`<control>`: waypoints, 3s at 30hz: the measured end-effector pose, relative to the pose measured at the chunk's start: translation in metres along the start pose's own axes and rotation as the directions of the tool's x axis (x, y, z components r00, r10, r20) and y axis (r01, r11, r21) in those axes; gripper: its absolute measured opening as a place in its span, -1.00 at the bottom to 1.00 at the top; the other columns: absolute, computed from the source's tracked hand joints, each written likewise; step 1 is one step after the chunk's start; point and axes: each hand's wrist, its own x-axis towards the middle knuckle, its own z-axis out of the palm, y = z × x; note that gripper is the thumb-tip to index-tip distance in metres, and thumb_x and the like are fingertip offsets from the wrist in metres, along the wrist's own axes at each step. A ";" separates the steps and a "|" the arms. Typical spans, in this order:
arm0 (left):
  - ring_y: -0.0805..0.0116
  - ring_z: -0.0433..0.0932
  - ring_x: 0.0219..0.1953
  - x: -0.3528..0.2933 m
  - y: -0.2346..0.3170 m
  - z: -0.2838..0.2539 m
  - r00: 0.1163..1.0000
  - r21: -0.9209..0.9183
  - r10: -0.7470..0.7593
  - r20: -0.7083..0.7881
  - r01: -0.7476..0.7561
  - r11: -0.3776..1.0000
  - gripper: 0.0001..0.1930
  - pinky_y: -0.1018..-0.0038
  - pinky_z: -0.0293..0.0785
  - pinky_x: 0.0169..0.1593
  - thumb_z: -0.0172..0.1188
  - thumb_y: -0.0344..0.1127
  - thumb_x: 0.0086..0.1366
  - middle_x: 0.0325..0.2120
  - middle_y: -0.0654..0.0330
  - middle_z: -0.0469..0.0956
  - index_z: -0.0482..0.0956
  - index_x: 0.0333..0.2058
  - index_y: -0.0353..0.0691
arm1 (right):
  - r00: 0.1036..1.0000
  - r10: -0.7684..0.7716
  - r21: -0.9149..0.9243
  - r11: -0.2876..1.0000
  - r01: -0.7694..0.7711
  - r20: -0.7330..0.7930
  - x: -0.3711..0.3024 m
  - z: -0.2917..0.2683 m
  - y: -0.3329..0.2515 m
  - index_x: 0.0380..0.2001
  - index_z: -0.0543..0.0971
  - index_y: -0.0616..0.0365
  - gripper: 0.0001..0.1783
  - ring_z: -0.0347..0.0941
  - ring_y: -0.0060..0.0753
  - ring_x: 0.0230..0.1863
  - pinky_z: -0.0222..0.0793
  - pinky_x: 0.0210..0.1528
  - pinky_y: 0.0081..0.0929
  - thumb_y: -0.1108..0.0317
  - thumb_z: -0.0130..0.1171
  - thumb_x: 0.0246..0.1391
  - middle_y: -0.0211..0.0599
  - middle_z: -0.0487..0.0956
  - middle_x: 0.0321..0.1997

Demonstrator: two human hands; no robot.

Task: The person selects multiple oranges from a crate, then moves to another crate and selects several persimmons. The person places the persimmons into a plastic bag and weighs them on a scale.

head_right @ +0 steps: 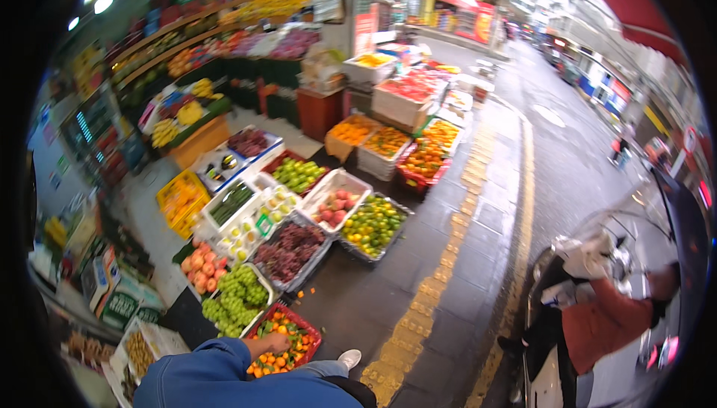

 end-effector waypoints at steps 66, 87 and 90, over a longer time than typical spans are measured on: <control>0.28 0.67 -0.52 -0.360 -0.815 0.198 0.453 -0.859 -0.768 0.453 -0.010 -0.513 -0.74 0.28 0.55 -0.48 0.20 -0.02 0.29 -0.55 0.29 0.65 0.69 -0.37 -0.06 | 0.122 0.572 -0.285 0.205 0.936 0.811 -0.631 1.670 0.434 -0.36 0.62 0.23 -0.80 0.49 -0.41 -0.60 0.46 -0.53 -0.41 0.30 0.23 0.22 -0.26 0.60 -0.53; -0.05 0.61 -0.13 -1.013 -1.411 -0.501 -0.762 -0.706 -0.395 -0.512 0.636 -0.311 -0.68 0.09 0.57 -0.08 0.26 -0.23 0.28 -0.18 -0.02 0.63 0.61 0.00 -0.15 | -0.452 0.879 0.453 0.346 0.822 0.150 -0.809 1.991 0.549 0.10 0.60 0.25 -0.57 0.61 -0.37 -0.17 0.53 -0.13 -0.38 0.21 0.24 0.29 -0.16 0.66 -0.17; -0.04 0.50 0.10 -1.075 -1.447 -0.542 -0.760 -0.639 -0.238 -0.605 0.642 -0.424 -0.62 0.16 0.52 0.11 0.32 -0.21 0.24 0.03 -0.02 0.53 0.61 0.02 -0.13 | -0.549 0.828 0.495 0.431 0.755 0.115 -0.826 1.986 0.558 0.10 0.60 0.24 -0.57 0.61 -0.35 -0.18 0.53 -0.14 -0.36 0.19 0.23 0.29 -0.15 0.66 -0.18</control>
